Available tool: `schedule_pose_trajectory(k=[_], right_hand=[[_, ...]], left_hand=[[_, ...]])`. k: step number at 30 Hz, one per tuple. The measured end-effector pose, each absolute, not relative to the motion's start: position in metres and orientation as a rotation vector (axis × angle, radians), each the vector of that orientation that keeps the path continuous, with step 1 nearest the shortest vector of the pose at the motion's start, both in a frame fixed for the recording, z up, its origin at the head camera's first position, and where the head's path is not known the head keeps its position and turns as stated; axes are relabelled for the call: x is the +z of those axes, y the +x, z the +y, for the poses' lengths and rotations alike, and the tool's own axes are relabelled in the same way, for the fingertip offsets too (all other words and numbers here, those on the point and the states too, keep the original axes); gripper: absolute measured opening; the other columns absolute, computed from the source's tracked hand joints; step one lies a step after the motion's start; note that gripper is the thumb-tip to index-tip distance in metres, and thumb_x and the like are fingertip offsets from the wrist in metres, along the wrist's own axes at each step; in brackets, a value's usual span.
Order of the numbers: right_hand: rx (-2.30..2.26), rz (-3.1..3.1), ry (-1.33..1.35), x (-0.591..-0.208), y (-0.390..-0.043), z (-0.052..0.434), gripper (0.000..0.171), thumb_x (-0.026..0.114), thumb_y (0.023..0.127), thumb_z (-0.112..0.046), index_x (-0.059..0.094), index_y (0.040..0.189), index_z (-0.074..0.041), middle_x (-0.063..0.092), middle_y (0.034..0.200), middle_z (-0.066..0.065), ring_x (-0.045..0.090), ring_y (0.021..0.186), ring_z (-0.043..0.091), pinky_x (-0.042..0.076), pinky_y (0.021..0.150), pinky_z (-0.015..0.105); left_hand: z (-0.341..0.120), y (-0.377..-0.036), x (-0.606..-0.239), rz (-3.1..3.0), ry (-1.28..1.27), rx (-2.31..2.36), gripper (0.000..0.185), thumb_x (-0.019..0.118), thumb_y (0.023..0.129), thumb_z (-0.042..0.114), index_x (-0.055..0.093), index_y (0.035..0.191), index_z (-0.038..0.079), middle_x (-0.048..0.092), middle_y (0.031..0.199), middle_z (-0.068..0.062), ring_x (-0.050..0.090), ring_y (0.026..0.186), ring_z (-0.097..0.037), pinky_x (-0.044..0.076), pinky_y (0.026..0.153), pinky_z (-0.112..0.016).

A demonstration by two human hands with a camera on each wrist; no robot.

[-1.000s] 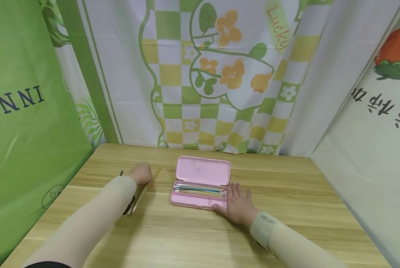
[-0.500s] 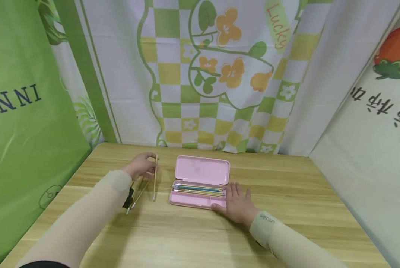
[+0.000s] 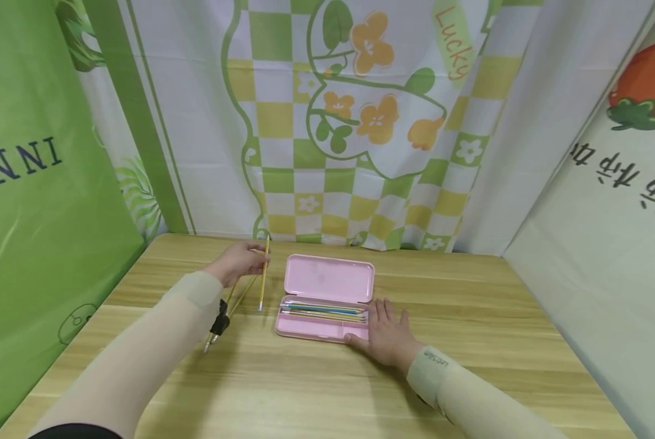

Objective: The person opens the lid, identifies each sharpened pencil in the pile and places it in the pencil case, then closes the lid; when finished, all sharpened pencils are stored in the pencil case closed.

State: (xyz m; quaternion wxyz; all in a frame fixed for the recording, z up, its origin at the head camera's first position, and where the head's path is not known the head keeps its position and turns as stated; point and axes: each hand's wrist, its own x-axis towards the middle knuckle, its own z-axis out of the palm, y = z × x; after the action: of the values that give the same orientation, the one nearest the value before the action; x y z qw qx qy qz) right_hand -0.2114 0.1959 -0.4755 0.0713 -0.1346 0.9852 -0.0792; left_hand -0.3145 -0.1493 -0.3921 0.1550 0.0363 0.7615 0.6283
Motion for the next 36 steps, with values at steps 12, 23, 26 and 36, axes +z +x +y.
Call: schedule_pose_trajectory(k=[12,23,26,36], right_hand=[[-0.217,2.988,-0.42,-0.484,-0.216,0.202,0.113,0.037,0.093,-0.082,0.021,0.159,0.009,0.022,0.163,0.032,0.016,0.152,0.049,0.007,0.115,0.075],[-0.22,2.986,-0.423,-0.477,-0.213,0.197,0.105,0.043,0.095,-0.077,0.027,0.156,0.007,0.027,0.16,0.033,0.02,0.15,0.05,0.011,0.114,0.076],[-0.236,2.992,-0.441,-0.473,-0.211,0.196,0.104,0.044,0.096,-0.075,0.029,0.155,0.009,0.028,0.16,0.034,0.021,0.15,0.05,0.012,0.114,0.077],[-0.262,3.007,-0.455,-0.473,-0.209,0.198,0.108,0.041,0.095,-0.078,0.03,0.153,0.012,0.029,0.158,0.035,0.022,0.149,0.051,0.013,0.114,0.077]], left_hand=[[-0.115,-0.322,-0.382,2.248,0.281,1.604,0.047,0.049,0.106,0.001,0.039,0.15,-0.012,0.062,0.124,-0.027,0.067,0.097,-0.028,0.059,0.089,-0.044],[-0.053,-0.315,-0.387,2.403,0.534,1.25,0.028,0.063,0.095,-0.001,0.065,0.121,-0.01,0.069,0.102,-0.015,0.064,0.084,-0.02,0.056,0.077,-0.032],[-0.041,-0.312,-0.393,2.479,0.625,1.058,0.023,0.062,0.097,0.001,0.07,0.118,-0.003,0.071,0.1,-0.01,0.064,0.087,-0.019,0.053,0.078,-0.031],[-0.017,-0.314,-0.424,2.606,0.949,0.639,0.017,0.067,0.087,0.001,0.077,0.099,0.008,0.071,0.095,-0.003,0.065,0.095,-0.02,0.054,0.089,-0.037]])
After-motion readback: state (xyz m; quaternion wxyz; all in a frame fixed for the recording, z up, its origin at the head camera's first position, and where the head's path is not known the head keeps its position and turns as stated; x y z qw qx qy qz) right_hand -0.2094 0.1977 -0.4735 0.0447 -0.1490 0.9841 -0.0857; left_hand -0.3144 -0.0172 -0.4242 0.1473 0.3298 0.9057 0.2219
